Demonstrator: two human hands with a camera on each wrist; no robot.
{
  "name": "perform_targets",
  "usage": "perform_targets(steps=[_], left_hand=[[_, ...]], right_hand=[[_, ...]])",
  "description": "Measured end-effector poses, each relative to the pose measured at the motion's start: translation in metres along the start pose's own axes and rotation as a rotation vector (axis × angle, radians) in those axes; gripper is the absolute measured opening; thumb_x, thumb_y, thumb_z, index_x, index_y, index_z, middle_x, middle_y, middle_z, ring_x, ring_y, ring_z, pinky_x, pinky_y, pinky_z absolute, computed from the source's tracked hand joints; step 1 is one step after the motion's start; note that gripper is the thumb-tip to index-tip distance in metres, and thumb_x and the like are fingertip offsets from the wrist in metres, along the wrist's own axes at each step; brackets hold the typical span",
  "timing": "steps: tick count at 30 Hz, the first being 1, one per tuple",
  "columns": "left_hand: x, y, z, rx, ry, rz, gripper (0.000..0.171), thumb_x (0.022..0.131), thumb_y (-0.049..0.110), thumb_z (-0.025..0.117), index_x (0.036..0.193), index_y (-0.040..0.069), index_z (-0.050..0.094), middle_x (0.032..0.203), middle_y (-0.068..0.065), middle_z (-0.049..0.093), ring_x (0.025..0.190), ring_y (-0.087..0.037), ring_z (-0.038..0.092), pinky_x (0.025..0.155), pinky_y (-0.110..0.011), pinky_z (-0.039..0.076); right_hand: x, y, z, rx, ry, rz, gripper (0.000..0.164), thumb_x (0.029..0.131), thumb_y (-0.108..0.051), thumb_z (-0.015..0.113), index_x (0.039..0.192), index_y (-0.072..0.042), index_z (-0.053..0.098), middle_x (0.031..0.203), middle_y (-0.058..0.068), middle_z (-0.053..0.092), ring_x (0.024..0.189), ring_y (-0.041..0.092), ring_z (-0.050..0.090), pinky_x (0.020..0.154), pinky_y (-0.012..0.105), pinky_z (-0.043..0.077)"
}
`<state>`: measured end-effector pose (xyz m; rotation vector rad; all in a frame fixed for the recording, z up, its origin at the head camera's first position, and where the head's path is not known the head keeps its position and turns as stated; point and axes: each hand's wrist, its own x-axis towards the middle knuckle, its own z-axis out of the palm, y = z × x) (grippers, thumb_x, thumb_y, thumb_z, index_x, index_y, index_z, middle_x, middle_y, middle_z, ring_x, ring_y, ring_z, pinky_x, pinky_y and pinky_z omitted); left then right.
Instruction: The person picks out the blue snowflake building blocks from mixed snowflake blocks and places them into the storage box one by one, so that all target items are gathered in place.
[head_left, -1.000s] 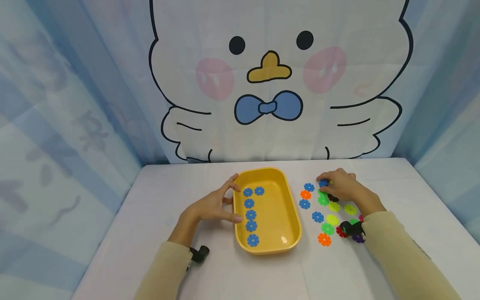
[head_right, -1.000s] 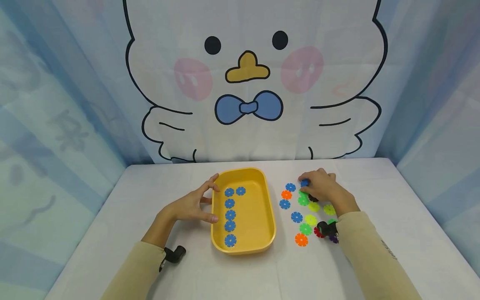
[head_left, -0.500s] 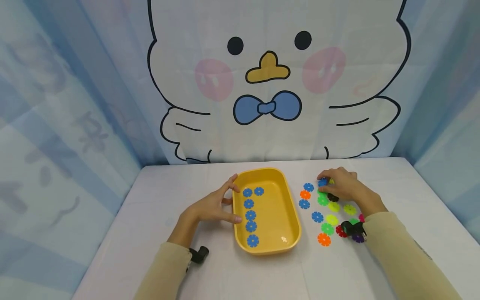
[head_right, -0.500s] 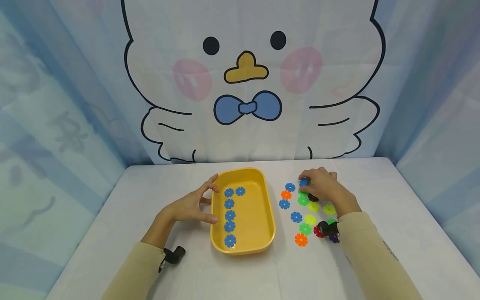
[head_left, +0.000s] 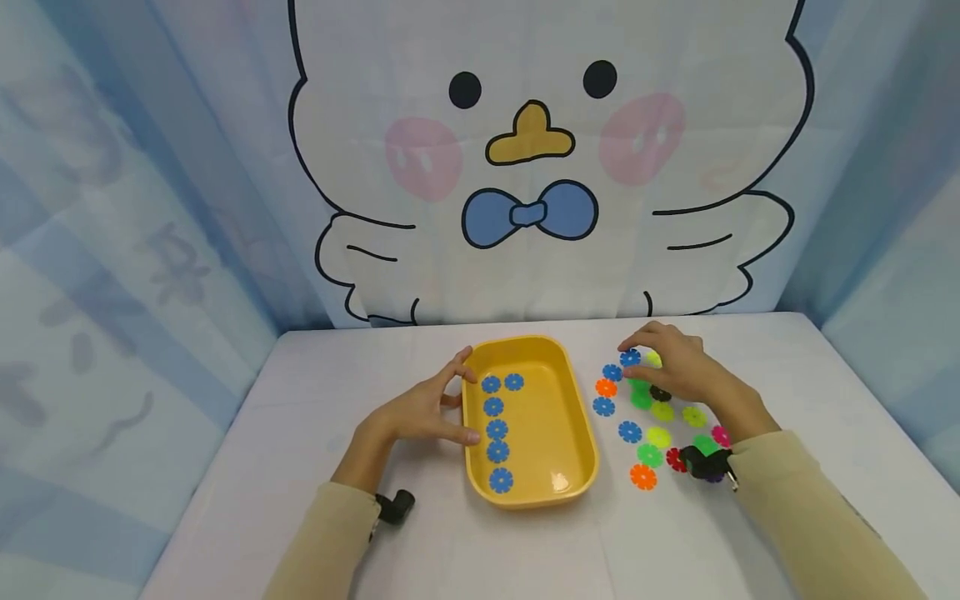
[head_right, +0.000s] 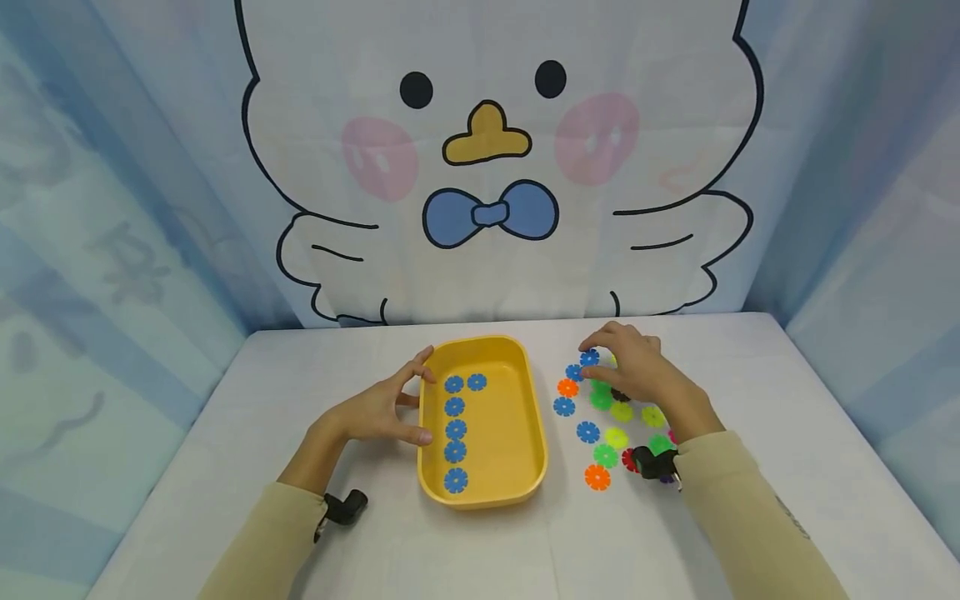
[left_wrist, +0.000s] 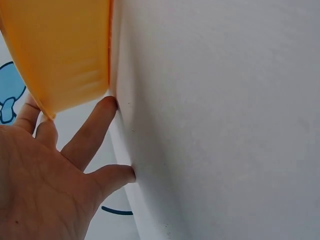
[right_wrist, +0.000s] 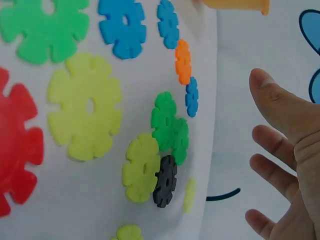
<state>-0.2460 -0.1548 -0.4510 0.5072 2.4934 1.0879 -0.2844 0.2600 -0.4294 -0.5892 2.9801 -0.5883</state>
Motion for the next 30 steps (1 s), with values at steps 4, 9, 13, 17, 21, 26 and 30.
perform_targets(steps=[4, 9, 13, 17, 21, 26, 30], left_hand=[[-0.003, 0.003, 0.0, 0.028, 0.018, -0.034, 0.094, 0.07, 0.047, 0.093, 0.147, 0.031, 0.042, 0.17, 0.024, 0.006, 0.132, -0.033, 0.059, 0.111, -0.056, 0.047], [-0.008, 0.001, -0.001, 0.038, 0.03, -0.048, 0.094, 0.069, 0.048, 0.094, 0.146, 0.031, 0.043, 0.17, 0.023, 0.007, 0.131, -0.033, 0.061, 0.109, -0.055, 0.049], [-0.006, 0.002, -0.001, 0.054, 0.033, -0.009, 0.092, 0.07, 0.05, 0.093, 0.145, 0.028, 0.043, 0.17, 0.023, 0.006, 0.13, -0.033, 0.061, 0.11, -0.054, 0.048], [-0.003, 0.005, 0.001, 0.072, 0.027, 0.002, 0.091, 0.07, 0.052, 0.092, 0.144, 0.028, 0.045, 0.17, 0.024, 0.004, 0.13, -0.033, 0.062, 0.11, -0.054, 0.048], [0.0, 0.007, 0.001, 0.077, 0.018, 0.003, 0.092, 0.071, 0.052, 0.091, 0.146, 0.028, 0.043, 0.171, 0.022, 0.004, 0.129, -0.033, 0.062, 0.109, -0.053, 0.049], [0.001, 0.007, 0.001, 0.084, 0.01, 0.002, 0.099, 0.072, 0.051, 0.091, 0.152, 0.029, 0.037, 0.171, 0.02, 0.005, 0.13, -0.034, 0.061, 0.109, -0.054, 0.049], [0.004, 0.008, 0.004, 0.096, 0.001, -0.003, 0.109, 0.074, 0.053, 0.088, 0.16, 0.031, 0.024, 0.165, 0.018, 0.027, 0.132, -0.034, 0.059, 0.109, -0.055, 0.049]], right_hand=[[0.001, -0.01, 0.006, -0.01, 0.005, -0.049, 0.04, 0.092, -0.035, 0.079, 0.126, -0.016, 0.07, 0.134, 0.015, 0.059, 0.128, 0.04, 0.048, 0.102, 0.071, 0.032], [0.001, -0.021, 0.008, 0.027, 0.048, -0.121, 0.038, 0.09, -0.031, 0.081, 0.123, -0.015, 0.071, 0.131, 0.012, 0.06, 0.126, 0.038, 0.049, 0.103, 0.069, 0.031], [0.0, -0.027, 0.0, 0.039, 0.089, -0.152, 0.037, 0.09, -0.031, 0.081, 0.122, -0.016, 0.071, 0.13, 0.012, 0.061, 0.127, 0.038, 0.05, 0.103, 0.066, 0.03], [0.0, -0.034, -0.008, 0.041, 0.097, -0.155, 0.04, 0.09, -0.037, 0.079, 0.124, -0.018, 0.07, 0.135, 0.012, 0.059, 0.131, 0.038, 0.048, 0.107, 0.067, 0.028], [0.0, -0.042, -0.009, 0.088, 0.109, -0.19, 0.04, 0.09, -0.038, 0.079, 0.124, -0.018, 0.07, 0.131, 0.008, 0.061, 0.128, 0.035, 0.051, 0.107, 0.063, 0.03], [-0.002, -0.048, -0.003, 0.155, 0.138, -0.255, 0.037, 0.09, -0.031, 0.081, 0.123, -0.016, 0.071, 0.126, 0.005, 0.063, 0.124, 0.03, 0.053, 0.103, 0.059, 0.032], [0.0, -0.053, -0.002, 0.17, 0.147, -0.263, 0.038, 0.09, -0.029, 0.082, 0.123, -0.017, 0.071, 0.126, 0.004, 0.062, 0.123, 0.029, 0.053, 0.107, 0.062, 0.032]])
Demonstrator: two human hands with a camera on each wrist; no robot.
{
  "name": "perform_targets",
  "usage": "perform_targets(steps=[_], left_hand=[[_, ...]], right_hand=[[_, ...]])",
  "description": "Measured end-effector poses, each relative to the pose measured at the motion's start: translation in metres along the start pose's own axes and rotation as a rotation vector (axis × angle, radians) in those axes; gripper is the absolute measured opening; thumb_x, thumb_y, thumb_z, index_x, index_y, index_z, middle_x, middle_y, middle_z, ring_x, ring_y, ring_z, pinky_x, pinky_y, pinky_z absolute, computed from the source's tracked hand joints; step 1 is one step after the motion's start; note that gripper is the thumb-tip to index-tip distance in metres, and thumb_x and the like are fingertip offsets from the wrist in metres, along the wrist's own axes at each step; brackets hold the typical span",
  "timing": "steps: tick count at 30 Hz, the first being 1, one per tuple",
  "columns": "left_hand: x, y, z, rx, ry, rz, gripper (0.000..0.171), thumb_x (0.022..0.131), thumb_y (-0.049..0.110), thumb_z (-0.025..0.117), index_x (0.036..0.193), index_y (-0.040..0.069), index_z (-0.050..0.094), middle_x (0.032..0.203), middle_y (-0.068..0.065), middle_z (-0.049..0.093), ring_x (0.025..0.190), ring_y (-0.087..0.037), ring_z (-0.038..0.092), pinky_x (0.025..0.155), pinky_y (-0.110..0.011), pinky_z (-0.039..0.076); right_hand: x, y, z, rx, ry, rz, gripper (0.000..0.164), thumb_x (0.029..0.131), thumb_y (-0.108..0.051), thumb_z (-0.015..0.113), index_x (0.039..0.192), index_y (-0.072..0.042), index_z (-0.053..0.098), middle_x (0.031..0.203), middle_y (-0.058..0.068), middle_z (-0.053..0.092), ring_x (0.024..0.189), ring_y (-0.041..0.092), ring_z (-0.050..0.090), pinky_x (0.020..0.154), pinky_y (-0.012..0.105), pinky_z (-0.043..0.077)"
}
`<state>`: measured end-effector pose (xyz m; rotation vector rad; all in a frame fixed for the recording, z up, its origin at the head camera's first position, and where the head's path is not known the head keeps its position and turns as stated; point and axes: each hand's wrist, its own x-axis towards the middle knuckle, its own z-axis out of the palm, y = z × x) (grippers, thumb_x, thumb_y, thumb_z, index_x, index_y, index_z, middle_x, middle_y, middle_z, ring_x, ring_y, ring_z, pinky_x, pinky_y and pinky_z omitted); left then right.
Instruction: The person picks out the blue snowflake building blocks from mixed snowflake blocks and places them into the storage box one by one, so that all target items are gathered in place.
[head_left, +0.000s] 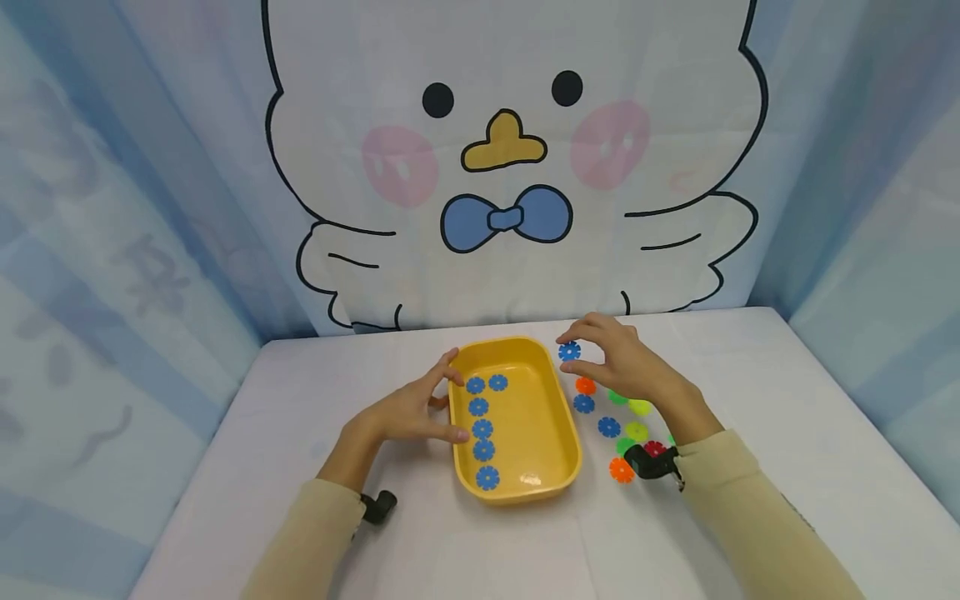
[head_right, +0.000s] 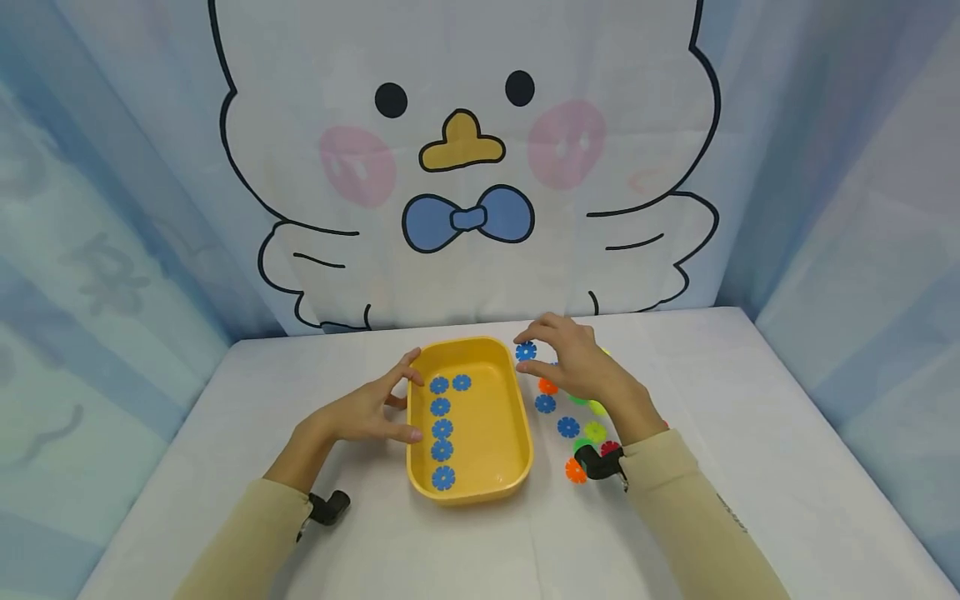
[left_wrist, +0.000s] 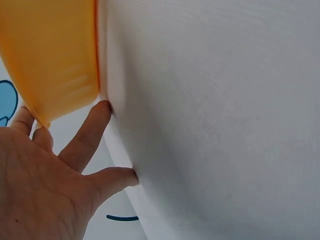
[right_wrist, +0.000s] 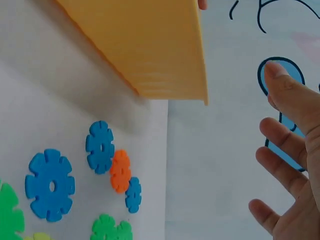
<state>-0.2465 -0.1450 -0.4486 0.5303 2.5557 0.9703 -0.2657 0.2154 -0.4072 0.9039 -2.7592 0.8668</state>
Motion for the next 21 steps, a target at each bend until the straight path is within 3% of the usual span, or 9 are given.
perform_targets(steps=[4, 12, 15, 21], left_hand=[[-0.003, 0.001, -0.001, 0.002, 0.001, -0.032, 0.124, 0.075, 0.054, 0.085, 0.165, 0.035, 0.002, 0.143, 0.017, 0.048, 0.134, -0.034, 0.058, 0.109, -0.056, 0.048], [0.002, 0.005, 0.002, 0.008, -0.02, -0.007, 0.123, 0.076, 0.058, 0.084, 0.164, 0.037, 0.001, 0.143, 0.018, 0.047, 0.135, -0.033, 0.057, 0.11, -0.054, 0.048], [0.002, 0.004, 0.002, 0.019, -0.018, -0.012, 0.122, 0.076, 0.057, 0.083, 0.164, 0.036, 0.001, 0.143, 0.016, 0.047, 0.135, -0.033, 0.057, 0.111, -0.055, 0.047], [0.002, 0.002, 0.001, 0.045, -0.025, 0.002, 0.123, 0.078, 0.057, 0.082, 0.164, 0.036, -0.002, 0.146, 0.014, 0.045, 0.135, -0.035, 0.057, 0.111, -0.056, 0.046]], right_hand=[[0.01, -0.009, 0.006, 0.05, -0.007, -0.028, 0.039, 0.09, -0.028, 0.082, 0.125, -0.014, 0.071, 0.125, 0.003, 0.063, 0.122, 0.03, 0.054, 0.11, 0.065, 0.033], [0.019, -0.017, 0.013, 0.128, -0.011, -0.105, 0.036, 0.09, -0.024, 0.081, 0.123, -0.014, 0.071, 0.12, 0.001, 0.064, 0.115, 0.026, 0.058, 0.107, 0.056, 0.046], [0.022, -0.021, 0.017, 0.173, -0.024, -0.109, 0.037, 0.092, -0.026, 0.08, 0.125, -0.012, 0.069, 0.121, 0.001, 0.064, 0.112, 0.023, 0.06, 0.102, 0.053, 0.053], [0.025, -0.028, 0.027, 0.19, -0.069, -0.098, 0.04, 0.094, -0.032, 0.077, 0.128, -0.014, 0.068, 0.121, 0.0, 0.063, 0.109, 0.021, 0.059, 0.097, 0.049, 0.056]])
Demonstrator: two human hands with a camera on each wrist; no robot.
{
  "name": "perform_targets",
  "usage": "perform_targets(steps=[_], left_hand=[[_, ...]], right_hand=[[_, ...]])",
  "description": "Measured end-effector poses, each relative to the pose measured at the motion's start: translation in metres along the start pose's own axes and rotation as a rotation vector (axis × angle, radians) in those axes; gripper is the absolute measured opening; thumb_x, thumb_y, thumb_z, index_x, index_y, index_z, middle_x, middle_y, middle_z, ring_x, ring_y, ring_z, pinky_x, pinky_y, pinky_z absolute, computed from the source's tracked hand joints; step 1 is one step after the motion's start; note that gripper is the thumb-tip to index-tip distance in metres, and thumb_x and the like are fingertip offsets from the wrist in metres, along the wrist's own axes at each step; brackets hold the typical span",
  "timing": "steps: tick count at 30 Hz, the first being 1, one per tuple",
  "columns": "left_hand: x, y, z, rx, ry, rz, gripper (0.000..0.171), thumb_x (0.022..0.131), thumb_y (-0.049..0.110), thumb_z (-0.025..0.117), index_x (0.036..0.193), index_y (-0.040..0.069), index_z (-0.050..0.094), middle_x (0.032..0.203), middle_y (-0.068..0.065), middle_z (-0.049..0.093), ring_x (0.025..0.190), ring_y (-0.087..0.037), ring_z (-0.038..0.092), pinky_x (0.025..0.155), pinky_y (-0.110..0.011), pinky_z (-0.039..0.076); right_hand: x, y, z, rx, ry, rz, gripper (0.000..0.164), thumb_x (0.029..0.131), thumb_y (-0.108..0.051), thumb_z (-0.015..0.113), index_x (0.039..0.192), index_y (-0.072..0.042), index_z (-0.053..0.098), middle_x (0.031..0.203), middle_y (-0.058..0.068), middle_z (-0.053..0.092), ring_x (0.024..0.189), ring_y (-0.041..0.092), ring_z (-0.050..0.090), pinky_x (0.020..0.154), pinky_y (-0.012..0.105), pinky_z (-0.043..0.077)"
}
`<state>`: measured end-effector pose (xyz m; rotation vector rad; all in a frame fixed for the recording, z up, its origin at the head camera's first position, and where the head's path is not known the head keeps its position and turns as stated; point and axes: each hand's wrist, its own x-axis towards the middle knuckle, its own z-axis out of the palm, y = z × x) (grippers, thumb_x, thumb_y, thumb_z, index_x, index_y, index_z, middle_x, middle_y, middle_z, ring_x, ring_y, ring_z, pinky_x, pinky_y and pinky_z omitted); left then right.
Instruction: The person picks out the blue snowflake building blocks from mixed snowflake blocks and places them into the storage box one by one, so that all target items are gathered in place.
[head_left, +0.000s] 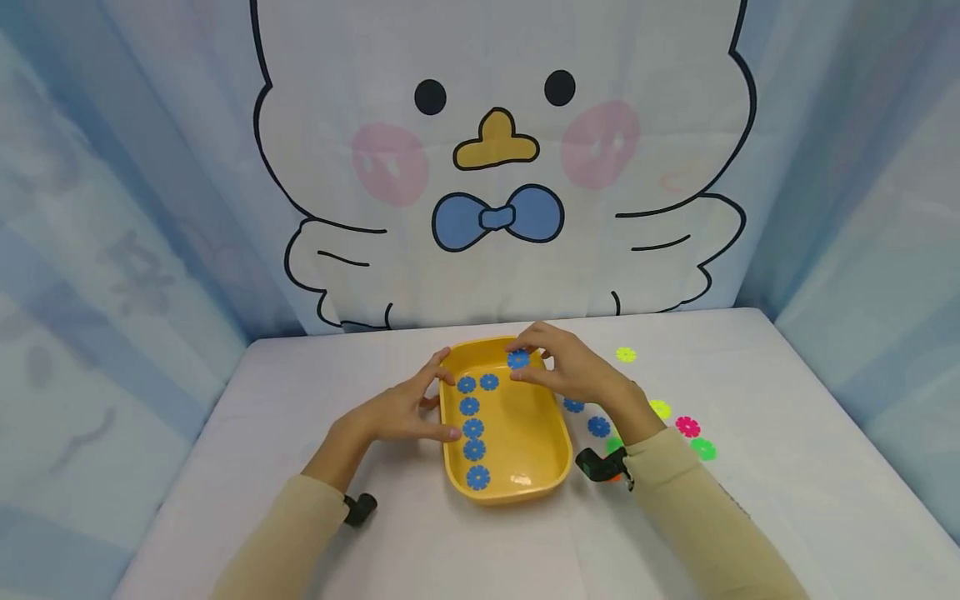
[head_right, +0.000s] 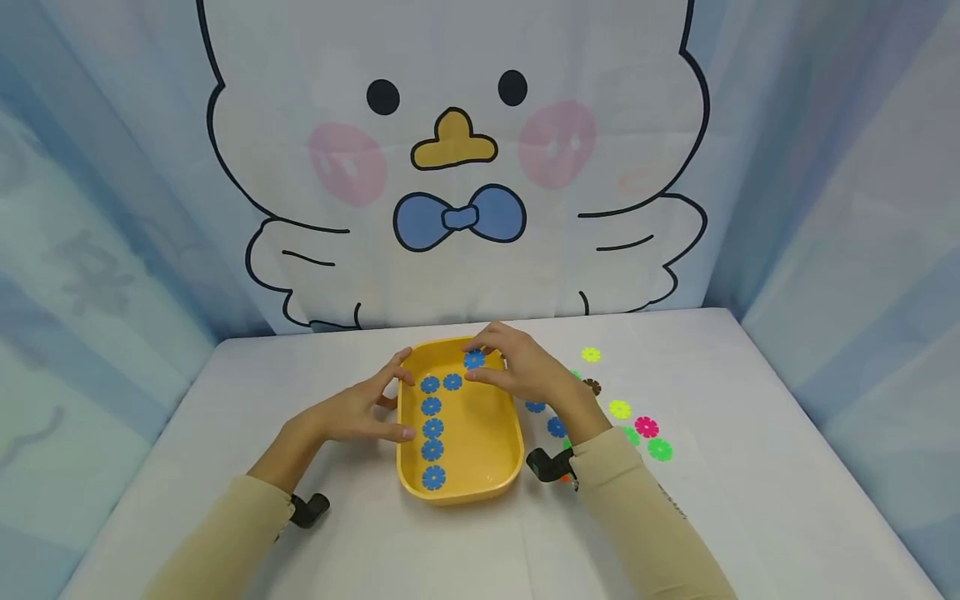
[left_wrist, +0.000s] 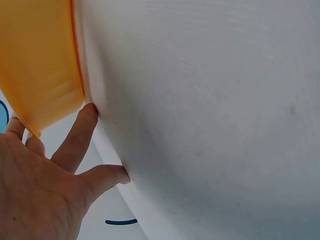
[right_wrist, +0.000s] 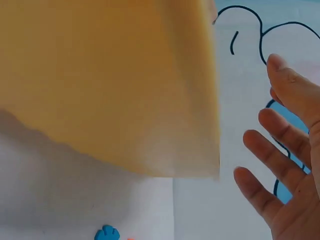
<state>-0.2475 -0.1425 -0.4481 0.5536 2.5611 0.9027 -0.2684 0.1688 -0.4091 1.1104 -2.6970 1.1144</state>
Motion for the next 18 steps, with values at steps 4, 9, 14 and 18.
perform_targets(steps=[4, 9, 14, 18], left_hand=[[-0.002, -0.003, -0.002, 0.011, -0.003, 0.025, 0.123, 0.078, 0.059, 0.082, 0.165, 0.035, -0.002, 0.148, 0.014, 0.044, 0.135, -0.034, 0.057, 0.113, -0.055, 0.045], [-0.003, -0.004, -0.002, -0.001, -0.017, 0.018, 0.124, 0.078, 0.058, 0.083, 0.164, 0.036, -0.003, 0.148, 0.015, 0.043, 0.136, -0.034, 0.056, 0.114, -0.054, 0.044], [-0.003, -0.005, -0.002, 0.006, -0.012, 0.025, 0.124, 0.078, 0.061, 0.082, 0.164, 0.036, -0.003, 0.148, 0.017, 0.044, 0.135, -0.033, 0.057, 0.112, -0.054, 0.046], [-0.003, -0.004, -0.003, 0.01, -0.008, 0.038, 0.124, 0.077, 0.064, 0.081, 0.164, 0.035, -0.003, 0.148, 0.015, 0.044, 0.134, -0.034, 0.058, 0.111, -0.054, 0.047]], right_hand=[[0.005, -0.005, 0.003, -0.008, 0.001, -0.005, 0.039, 0.093, -0.03, 0.078, 0.128, -0.014, 0.068, 0.121, 0.0, 0.064, 0.109, 0.024, 0.06, 0.095, 0.049, 0.056], [0.008, -0.011, -0.001, -0.013, -0.011, -0.001, 0.039, 0.094, -0.032, 0.077, 0.128, -0.016, 0.068, 0.123, -0.001, 0.064, 0.108, 0.02, 0.06, 0.091, 0.043, 0.057], [0.017, -0.015, 0.0, -0.005, -0.034, -0.008, 0.038, 0.094, -0.033, 0.076, 0.128, -0.017, 0.068, 0.125, -0.001, 0.065, 0.108, 0.019, 0.06, 0.095, 0.044, 0.057], [0.024, -0.013, 0.007, 0.038, -0.061, -0.001, 0.041, 0.095, -0.032, 0.076, 0.13, -0.013, 0.067, 0.126, 0.001, 0.065, 0.11, 0.021, 0.061, 0.099, 0.046, 0.057]])
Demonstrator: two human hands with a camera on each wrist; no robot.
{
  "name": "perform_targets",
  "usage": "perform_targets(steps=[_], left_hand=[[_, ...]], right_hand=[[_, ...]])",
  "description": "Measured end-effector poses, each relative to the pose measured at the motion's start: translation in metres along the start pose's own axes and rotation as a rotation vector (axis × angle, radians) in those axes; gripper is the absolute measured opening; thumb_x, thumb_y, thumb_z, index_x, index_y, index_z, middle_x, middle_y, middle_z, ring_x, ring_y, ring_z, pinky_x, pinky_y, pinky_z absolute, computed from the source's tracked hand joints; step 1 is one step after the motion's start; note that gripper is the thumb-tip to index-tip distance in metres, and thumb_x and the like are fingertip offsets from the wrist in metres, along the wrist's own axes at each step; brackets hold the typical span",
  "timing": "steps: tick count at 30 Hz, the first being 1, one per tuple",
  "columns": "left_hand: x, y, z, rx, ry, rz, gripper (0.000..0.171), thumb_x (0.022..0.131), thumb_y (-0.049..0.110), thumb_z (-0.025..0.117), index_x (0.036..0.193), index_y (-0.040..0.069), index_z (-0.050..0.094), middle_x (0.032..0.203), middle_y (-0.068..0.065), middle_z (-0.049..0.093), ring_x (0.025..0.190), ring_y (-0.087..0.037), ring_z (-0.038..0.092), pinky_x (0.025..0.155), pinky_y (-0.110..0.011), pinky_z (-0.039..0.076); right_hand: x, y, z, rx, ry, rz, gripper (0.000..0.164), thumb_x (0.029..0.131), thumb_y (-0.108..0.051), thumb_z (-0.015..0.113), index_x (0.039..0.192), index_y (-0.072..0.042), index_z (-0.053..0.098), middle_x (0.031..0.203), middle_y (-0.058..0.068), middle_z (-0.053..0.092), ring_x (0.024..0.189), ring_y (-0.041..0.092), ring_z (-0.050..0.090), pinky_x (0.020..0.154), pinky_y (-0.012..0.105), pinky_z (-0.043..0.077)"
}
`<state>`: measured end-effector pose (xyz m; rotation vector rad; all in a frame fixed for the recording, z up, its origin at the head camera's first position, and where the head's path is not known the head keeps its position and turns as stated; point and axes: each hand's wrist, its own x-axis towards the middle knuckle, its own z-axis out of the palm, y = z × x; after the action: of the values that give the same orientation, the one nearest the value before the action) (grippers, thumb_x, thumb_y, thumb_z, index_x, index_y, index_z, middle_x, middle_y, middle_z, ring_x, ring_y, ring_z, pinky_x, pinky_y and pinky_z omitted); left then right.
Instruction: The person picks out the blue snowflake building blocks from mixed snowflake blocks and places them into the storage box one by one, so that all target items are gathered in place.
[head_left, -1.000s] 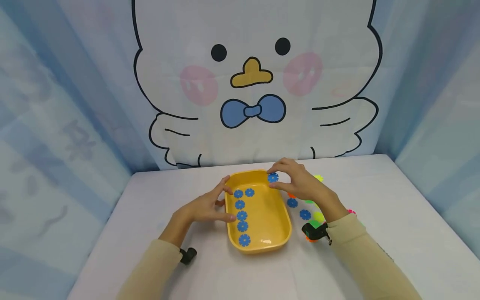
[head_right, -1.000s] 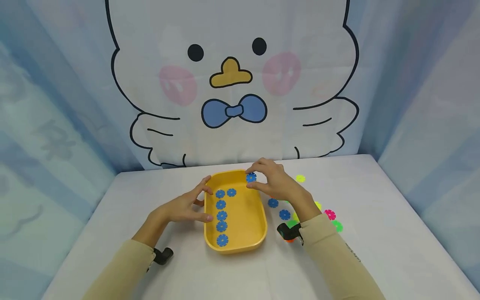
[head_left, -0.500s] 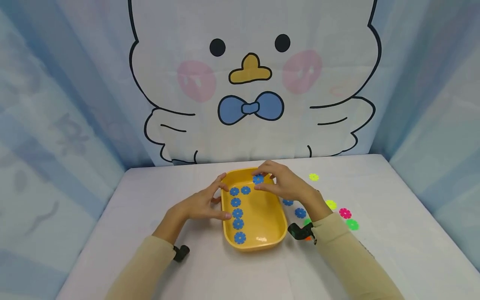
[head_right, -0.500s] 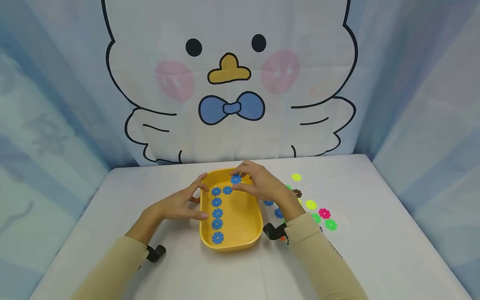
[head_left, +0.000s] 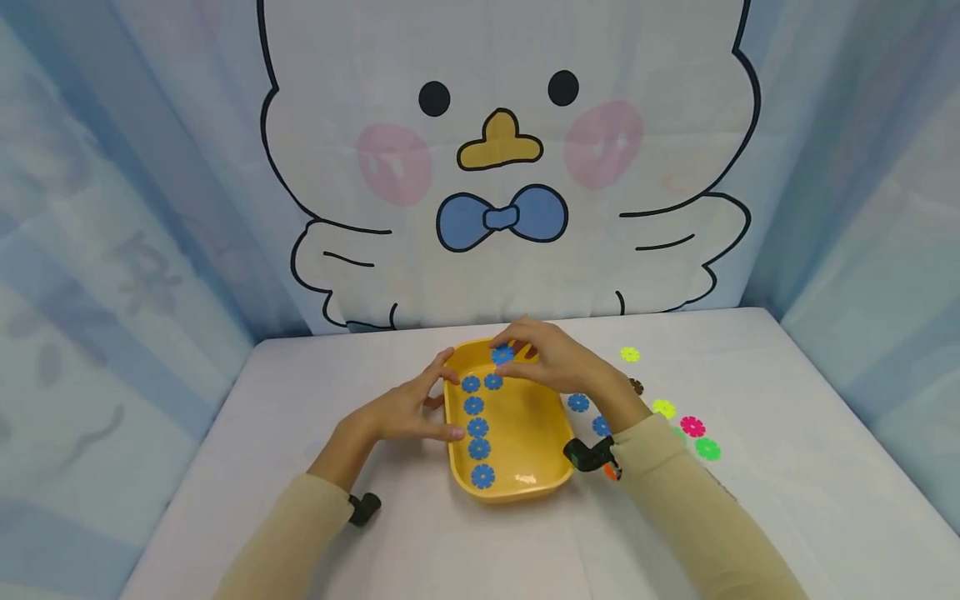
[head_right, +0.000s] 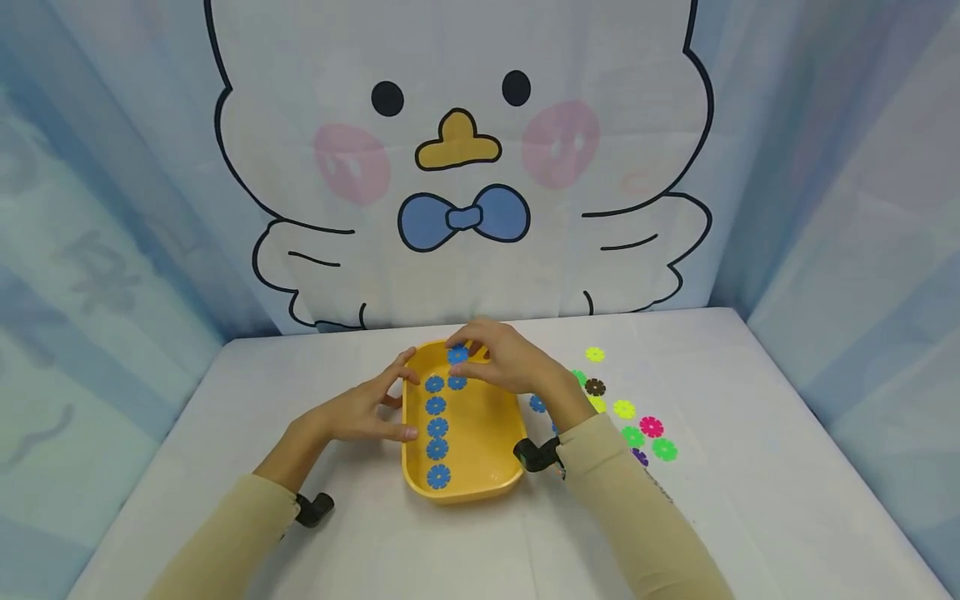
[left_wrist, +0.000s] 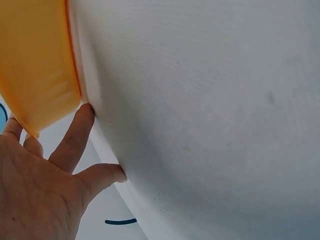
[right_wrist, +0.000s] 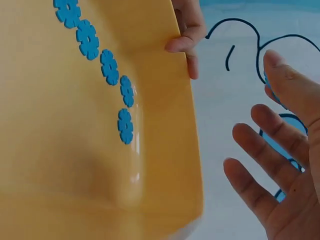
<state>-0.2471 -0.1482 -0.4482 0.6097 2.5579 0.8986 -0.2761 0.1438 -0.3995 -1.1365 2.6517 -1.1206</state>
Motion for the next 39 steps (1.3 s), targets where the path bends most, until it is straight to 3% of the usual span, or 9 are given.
perform_targets(steps=[6, 11, 20, 28, 39], left_hand=[[-0.001, -0.001, 0.0, -0.014, 0.002, -0.001, 0.123, 0.078, 0.063, 0.08, 0.164, 0.036, -0.003, 0.149, 0.013, 0.044, 0.133, -0.034, 0.058, 0.11, -0.053, 0.049], [0.0, -0.002, 0.001, -0.018, 0.012, 0.001, 0.123, 0.078, 0.061, 0.082, 0.164, 0.036, -0.002, 0.148, 0.015, 0.044, 0.133, -0.035, 0.058, 0.11, -0.053, 0.048], [-0.002, 0.0, 0.003, -0.043, 0.014, 0.005, 0.125, 0.075, 0.066, 0.081, 0.164, 0.034, -0.001, 0.151, 0.013, 0.043, 0.135, -0.035, 0.057, 0.108, -0.052, 0.05], [-0.002, 0.001, 0.005, -0.039, 0.012, -0.027, 0.121, 0.078, 0.058, 0.083, 0.164, 0.036, 0.001, 0.147, 0.018, 0.046, 0.136, -0.033, 0.056, 0.111, -0.053, 0.047], [0.0, -0.003, 0.001, -0.041, 0.006, -0.019, 0.12, 0.077, 0.063, 0.082, 0.163, 0.037, 0.004, 0.158, 0.015, 0.039, 0.136, -0.033, 0.056, 0.11, -0.054, 0.048]], right_hand=[[0.013, 0.008, 0.013, 0.129, -0.058, 0.026, 0.045, 0.094, -0.025, 0.077, 0.133, -0.007, 0.066, 0.127, 0.003, 0.065, 0.11, 0.023, 0.063, 0.1, 0.046, 0.056], [0.019, 0.014, 0.021, 0.134, -0.084, 0.059, 0.043, 0.094, -0.021, 0.077, 0.132, -0.006, 0.066, 0.124, 0.004, 0.066, 0.107, 0.023, 0.064, 0.102, 0.043, 0.056], [0.031, 0.023, 0.037, -0.007, -0.183, 0.083, 0.034, 0.094, -0.021, 0.077, 0.125, -0.009, 0.07, 0.125, 0.004, 0.068, 0.106, 0.022, 0.066, 0.099, 0.036, 0.057], [0.028, 0.021, 0.045, -0.163, -0.287, 0.168, 0.03, 0.09, -0.027, 0.081, 0.119, -0.018, 0.076, 0.099, -0.002, 0.061, 0.09, 0.015, 0.056, 0.086, 0.029, 0.053], [0.032, 0.018, 0.047, -0.278, -0.35, 0.194, 0.032, 0.088, -0.028, 0.083, 0.118, -0.018, 0.077, 0.092, -0.003, 0.055, 0.086, 0.014, 0.052, 0.08, 0.029, 0.048]])
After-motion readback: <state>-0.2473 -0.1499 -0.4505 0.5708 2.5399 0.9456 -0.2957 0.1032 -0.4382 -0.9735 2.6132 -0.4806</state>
